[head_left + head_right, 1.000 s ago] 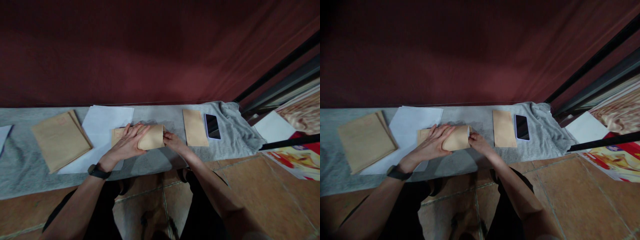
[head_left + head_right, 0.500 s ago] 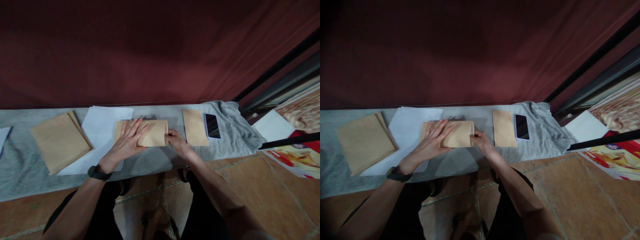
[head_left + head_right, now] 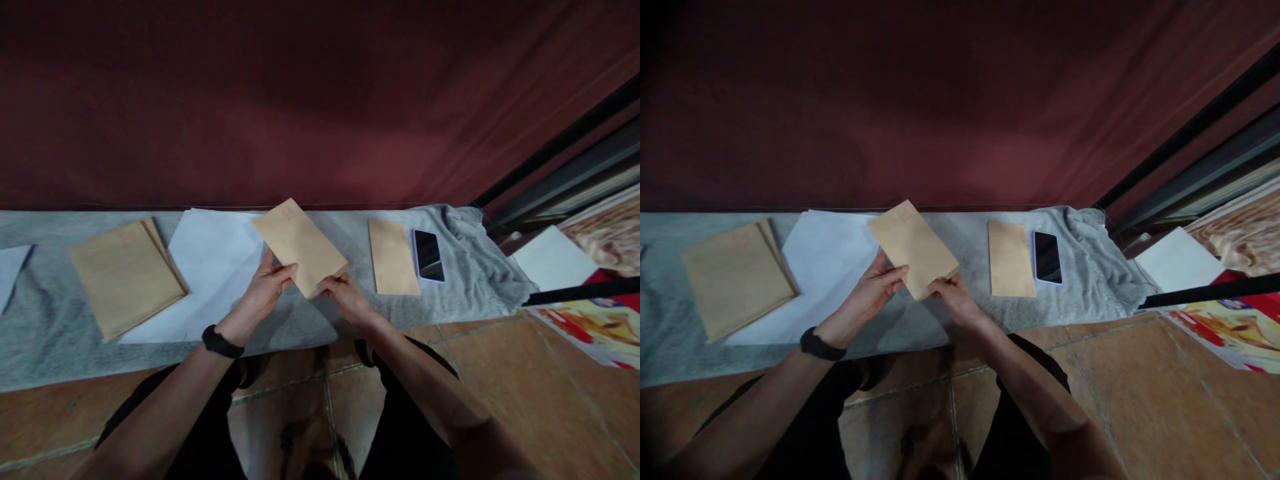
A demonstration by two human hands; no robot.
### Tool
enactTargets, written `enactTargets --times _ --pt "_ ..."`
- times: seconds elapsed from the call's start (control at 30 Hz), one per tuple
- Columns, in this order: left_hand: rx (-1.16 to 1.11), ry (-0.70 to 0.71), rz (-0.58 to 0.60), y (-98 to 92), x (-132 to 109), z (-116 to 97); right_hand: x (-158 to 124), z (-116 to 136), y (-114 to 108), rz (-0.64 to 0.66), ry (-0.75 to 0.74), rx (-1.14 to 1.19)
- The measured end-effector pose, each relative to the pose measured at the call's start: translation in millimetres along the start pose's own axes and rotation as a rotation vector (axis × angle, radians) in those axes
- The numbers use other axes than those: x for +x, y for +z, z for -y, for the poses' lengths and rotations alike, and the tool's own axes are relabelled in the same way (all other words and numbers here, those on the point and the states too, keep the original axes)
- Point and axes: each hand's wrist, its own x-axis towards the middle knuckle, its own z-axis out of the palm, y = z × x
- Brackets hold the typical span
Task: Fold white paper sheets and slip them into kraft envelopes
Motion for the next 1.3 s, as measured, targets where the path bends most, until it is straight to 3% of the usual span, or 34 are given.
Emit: enactTargets --times 0.13,0.23,0.33,0.43,0.57,0.67,0.77,0.93,1.1,1.3 --pt "0.017 -0.015 -0.009 -4.1 2.0 -6.1 -3.1 2.0 -12.4 0.130 0.070 0.203" --pt "0.043 -0.010 0.013 -12.0 7.1 -7.4 3.5 2.1 -31.1 0.073 0.079 0.232" --pt "0.235 0.000 0.048 -17.8 10.2 -1.1 11.2 -1.6 -43.1 -0.042 -0.041 -0.097" --pt "0.635 0.040 -0.008 -20.4 8.4 6.5 11.8 -6.2 -41.7 -0.092 -0.270 -0.449" --pt "1.045 0.180 -0.145 -19.4 3.9 6.6 5.2 -14.0 -27.4 0.063 -0.575 -0.920" --pt "1.170 0.405 -0.167 -14.1 7.7 3.8 1.9 -20.8 -18.4 0.098 -0.617 -1.094" --pt "1.257 0.538 -0.079 -3.6 17.5 7.4 1.7 -22.9 -16.2 0.107 -0.621 -1.176" --pt "1.398 0.518 0.059 17.9 24.8 22.1 11.9 -14.0 -23.5 0.137 -0.622 -1.168" --pt "1.392 0.564 0.112 27.5 5.5 31.1 32.8 -11.6 -29.4 0.076 -0.620 -1.144" --pt "1.364 0.636 0.227 23.5 -22.0 36.0 41.7 -21.2 -27.9 0.104 -0.664 -1.284"
